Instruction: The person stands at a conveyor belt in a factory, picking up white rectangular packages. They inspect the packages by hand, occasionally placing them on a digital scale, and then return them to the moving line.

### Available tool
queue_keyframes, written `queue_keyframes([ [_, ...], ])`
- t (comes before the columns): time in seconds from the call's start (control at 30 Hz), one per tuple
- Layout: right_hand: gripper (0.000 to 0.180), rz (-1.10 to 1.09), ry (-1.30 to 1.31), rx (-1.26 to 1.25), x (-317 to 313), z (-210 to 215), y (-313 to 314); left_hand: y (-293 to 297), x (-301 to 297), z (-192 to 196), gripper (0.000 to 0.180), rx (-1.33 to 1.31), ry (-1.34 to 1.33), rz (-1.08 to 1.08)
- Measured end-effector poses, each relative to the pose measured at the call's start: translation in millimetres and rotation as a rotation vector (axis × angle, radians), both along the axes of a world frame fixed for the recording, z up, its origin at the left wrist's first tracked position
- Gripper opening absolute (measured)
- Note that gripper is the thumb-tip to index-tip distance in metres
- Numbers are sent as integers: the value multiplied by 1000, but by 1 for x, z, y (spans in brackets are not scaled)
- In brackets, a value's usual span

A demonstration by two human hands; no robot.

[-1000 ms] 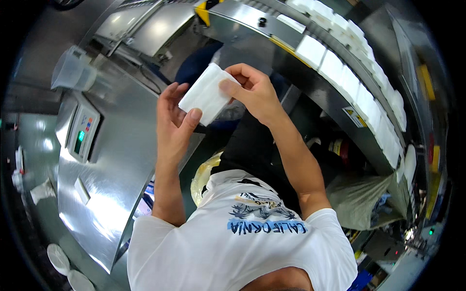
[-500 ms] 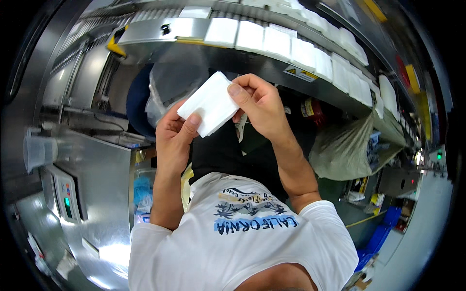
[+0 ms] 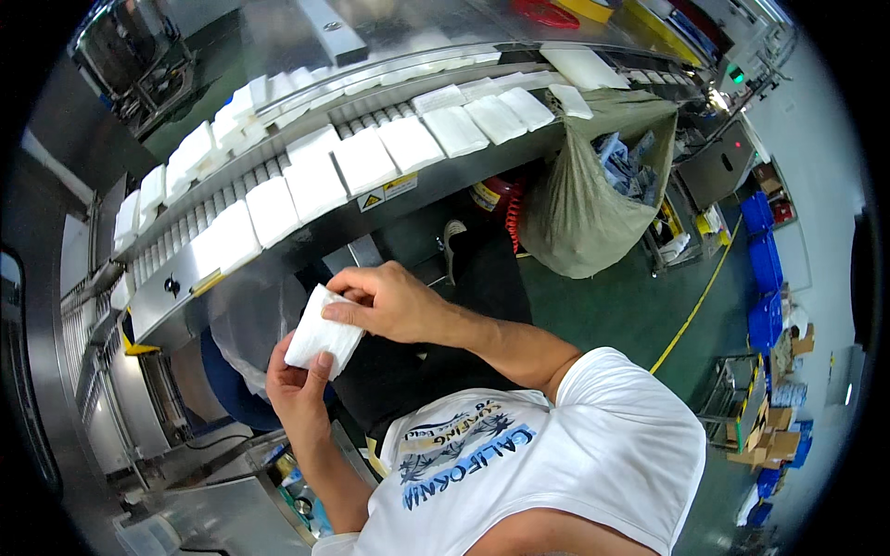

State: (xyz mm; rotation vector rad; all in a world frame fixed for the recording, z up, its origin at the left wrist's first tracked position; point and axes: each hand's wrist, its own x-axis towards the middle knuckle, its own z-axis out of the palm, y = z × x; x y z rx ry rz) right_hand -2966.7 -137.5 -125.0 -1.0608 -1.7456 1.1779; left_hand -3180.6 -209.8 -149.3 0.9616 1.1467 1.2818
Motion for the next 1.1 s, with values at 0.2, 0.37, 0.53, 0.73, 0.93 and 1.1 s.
queue_keyframes([
  [0.2,37,-87,-15,130,-1,-6,-4,9,2,3,45,-68,-122,10],
  [0.37,35,-58,24,181,-13,-14,0,9,-11,4,44,-62,12,41],
  [0.53,32,206,68,53,-49,-18,-7,-48,-73,32,41,-96,283,249],
  [0.73,35,569,80,-229,-88,-84,-20,-258,-196,81,53,-521,690,1067],
  [0.93,39,547,-115,-477,-67,-145,-65,-454,-357,85,40,-230,308,1292],
  [1.1,40,626,-195,-386,-96,-136,-29,-484,-432,79,40,-134,113,1368],
])
